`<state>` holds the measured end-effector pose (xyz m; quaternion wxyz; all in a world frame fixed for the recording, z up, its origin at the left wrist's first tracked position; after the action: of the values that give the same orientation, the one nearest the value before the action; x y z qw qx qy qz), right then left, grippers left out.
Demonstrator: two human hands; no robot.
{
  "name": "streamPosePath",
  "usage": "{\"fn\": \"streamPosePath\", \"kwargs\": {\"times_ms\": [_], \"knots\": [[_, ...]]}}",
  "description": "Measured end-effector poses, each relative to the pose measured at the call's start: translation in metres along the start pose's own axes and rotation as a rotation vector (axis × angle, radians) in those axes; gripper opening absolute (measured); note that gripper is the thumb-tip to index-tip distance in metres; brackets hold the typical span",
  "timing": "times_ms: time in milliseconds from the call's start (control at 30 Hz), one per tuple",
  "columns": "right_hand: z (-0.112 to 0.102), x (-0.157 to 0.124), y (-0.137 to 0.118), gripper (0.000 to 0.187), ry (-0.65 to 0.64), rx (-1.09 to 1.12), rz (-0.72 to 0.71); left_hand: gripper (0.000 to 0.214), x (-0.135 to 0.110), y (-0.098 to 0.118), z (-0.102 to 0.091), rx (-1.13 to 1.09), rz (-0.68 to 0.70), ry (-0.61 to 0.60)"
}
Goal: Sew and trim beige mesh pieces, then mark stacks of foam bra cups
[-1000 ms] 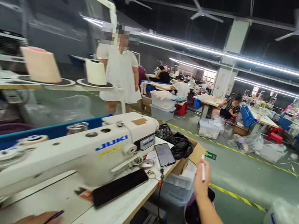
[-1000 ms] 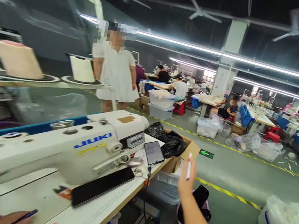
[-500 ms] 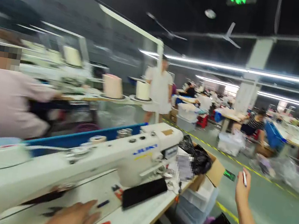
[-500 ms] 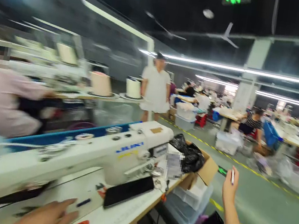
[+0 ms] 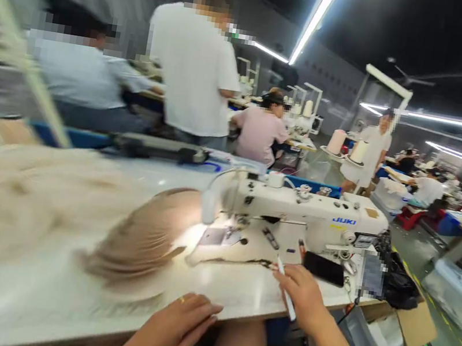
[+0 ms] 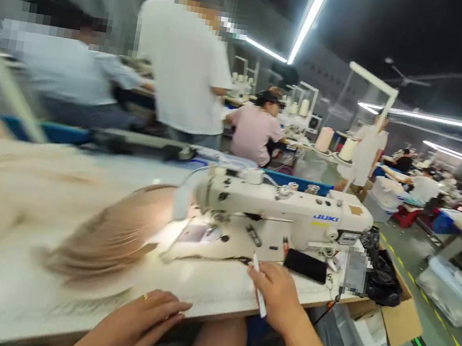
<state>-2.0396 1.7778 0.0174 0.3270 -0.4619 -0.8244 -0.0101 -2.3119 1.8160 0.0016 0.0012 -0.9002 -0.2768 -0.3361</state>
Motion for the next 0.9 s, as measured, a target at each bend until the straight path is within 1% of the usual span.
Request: {"fn": "streamPosePath", "kwargs": {"times_ms": [67,133,200,267,333,433,533,600,667,700,800,833,900], "knots": [[0.015,0.021,0.010,0.043,-0.093,0.030,0.003,0.026,-0.015,0.005,-0.023,0.028,-0.088,-0.044],[0.033,0.039,0.020,0.044,-0.174,0.032,0.002,0.025,-0.034,0.006,-0.036,0.072,-0.166,-0.046],[0.048,0.055,0.029,0.044,-0.237,0.009,0.004,0.024,-0.053,0.006,-0.042,0.082,-0.228,-0.049],[0.059,0.067,0.037,0.042,-0.274,-0.031,0.023,0.025,-0.065,0.007,-0.046,0.059,-0.271,-0.048],[0.064,0.075,0.046,0.039,-0.280,-0.082,0.069,0.024,-0.069,0.011,-0.052,0.050,-0.284,-0.028],[0.065,0.076,0.057,0.038,-0.258,-0.159,0.153,0.024,-0.068,0.017,-0.069,0.067,-0.264,0.057],[0.060,0.069,0.063,0.045,-0.229,-0.221,0.193,0.025,-0.068,0.012,-0.088,0.084,-0.259,0.094],[0.056,0.062,0.065,0.052,-0.189,-0.265,0.219,0.025,-0.070,-0.001,-0.102,0.100,-0.278,0.110],[0.056,0.054,0.065,0.054,-0.159,-0.301,0.230,0.023,-0.073,-0.019,-0.116,0.109,-0.295,0.158],[0.058,0.050,0.064,0.056,-0.157,-0.324,0.212,0.022,-0.073,-0.030,-0.124,0.107,-0.298,0.185],[0.070,0.037,0.059,0.063,-0.232,-0.384,0.101,0.021,-0.069,-0.068,-0.141,0.093,-0.291,0.244],[0.073,0.033,0.059,0.064,-0.260,-0.401,0.085,0.021,-0.065,-0.082,-0.145,0.085,-0.281,0.251],[0.073,0.026,0.060,0.066,-0.287,-0.431,0.103,0.022,-0.054,-0.109,-0.153,0.061,-0.257,0.254]]}}
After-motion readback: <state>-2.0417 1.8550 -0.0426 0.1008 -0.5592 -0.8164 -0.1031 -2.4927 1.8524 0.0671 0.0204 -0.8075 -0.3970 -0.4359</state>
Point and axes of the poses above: each hand's wrist, its own x-axis towards the middle knuckle, its own z-axis out of the palm, y = z × x, the point moved 5 cm from there along x, towards the middle knuckle, and after that the axes turned 11 degrees about x, right-handed, at the moved point
